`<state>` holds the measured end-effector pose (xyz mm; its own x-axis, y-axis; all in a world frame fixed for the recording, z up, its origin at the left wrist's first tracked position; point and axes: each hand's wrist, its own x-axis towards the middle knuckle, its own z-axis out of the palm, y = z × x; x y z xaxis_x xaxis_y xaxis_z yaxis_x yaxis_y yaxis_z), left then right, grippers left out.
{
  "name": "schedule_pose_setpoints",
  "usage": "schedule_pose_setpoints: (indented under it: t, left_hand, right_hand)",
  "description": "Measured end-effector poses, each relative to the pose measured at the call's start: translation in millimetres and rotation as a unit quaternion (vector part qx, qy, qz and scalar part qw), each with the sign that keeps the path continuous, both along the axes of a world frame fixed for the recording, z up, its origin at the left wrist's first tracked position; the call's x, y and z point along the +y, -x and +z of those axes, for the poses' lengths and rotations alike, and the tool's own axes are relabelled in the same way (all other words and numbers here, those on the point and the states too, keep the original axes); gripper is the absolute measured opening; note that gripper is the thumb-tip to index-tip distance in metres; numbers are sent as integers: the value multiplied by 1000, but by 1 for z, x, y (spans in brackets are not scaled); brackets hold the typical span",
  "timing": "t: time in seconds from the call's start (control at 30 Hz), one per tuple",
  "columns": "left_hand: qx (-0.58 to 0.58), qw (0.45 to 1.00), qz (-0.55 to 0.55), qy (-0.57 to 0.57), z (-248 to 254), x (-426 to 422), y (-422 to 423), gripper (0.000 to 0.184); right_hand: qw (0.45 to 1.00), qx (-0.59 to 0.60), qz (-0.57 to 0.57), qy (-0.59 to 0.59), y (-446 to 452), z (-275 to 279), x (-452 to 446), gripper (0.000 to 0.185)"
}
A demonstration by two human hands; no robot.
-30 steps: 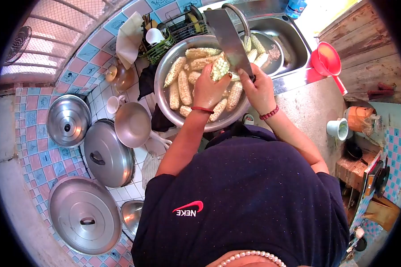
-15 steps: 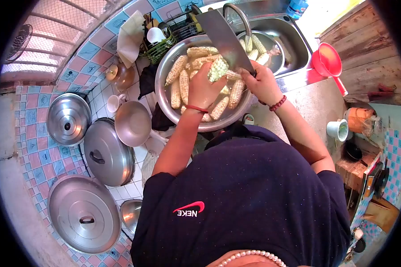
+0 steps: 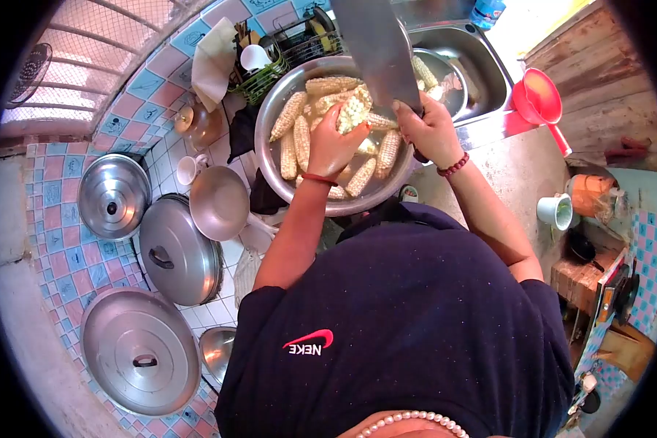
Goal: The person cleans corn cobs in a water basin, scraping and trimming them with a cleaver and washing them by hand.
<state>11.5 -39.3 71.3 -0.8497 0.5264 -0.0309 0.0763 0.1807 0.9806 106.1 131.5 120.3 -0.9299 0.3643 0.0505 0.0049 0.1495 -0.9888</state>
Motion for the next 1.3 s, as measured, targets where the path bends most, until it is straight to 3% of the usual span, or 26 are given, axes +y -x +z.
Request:
schedule_pose_setpoints:
  t: [0.1, 0.4, 0.53, 0.6, 0.73, 0.9, 1.0, 1.03, 1.17, 1.3]
  left_hand:
    - [40, 999, 12, 18, 5, 2, -5, 55]
    - [169, 981, 8, 97, 11, -2, -13, 51]
    - [139, 984, -1, 107, 24, -4, -20, 49]
    - [177, 973, 18, 148, 19, -3, -22, 48]
    - [168, 962, 80, 200, -8, 7, -23, 48]
    - [151, 976, 84, 132, -17, 6, -27, 50]
    - [115, 976, 107, 149, -20, -3, -25, 52]
    - [117, 980, 104, 124, -22, -5, -23, 50]
    - [84, 990, 93, 70, -10, -8, -29, 45]
    - [87, 991, 74, 73, 7, -7, -39, 46]
  right_hand:
    - [999, -32, 10, -28, -1, 4, -1, 27]
    - [989, -75, 49, -120, -3, 15, 1, 27]
    - [989, -16, 29, -146, -2, 1, -5, 26]
    - [988, -15, 2, -157, 0, -5, -16, 24]
    - [953, 45, -68, -292, 0, -25, -46, 28]
    - [908, 71, -40, -410, 2, -45, -48, 32]
    - [962, 62, -87, -252, -11, -33, -50, 29]
    - [962, 107, -114, -226, -9, -40, -46, 25]
    - [997, -33, -56, -33, -12, -14, -32, 23]
    - [996, 21, -60, -67, -9, -19, -30, 22]
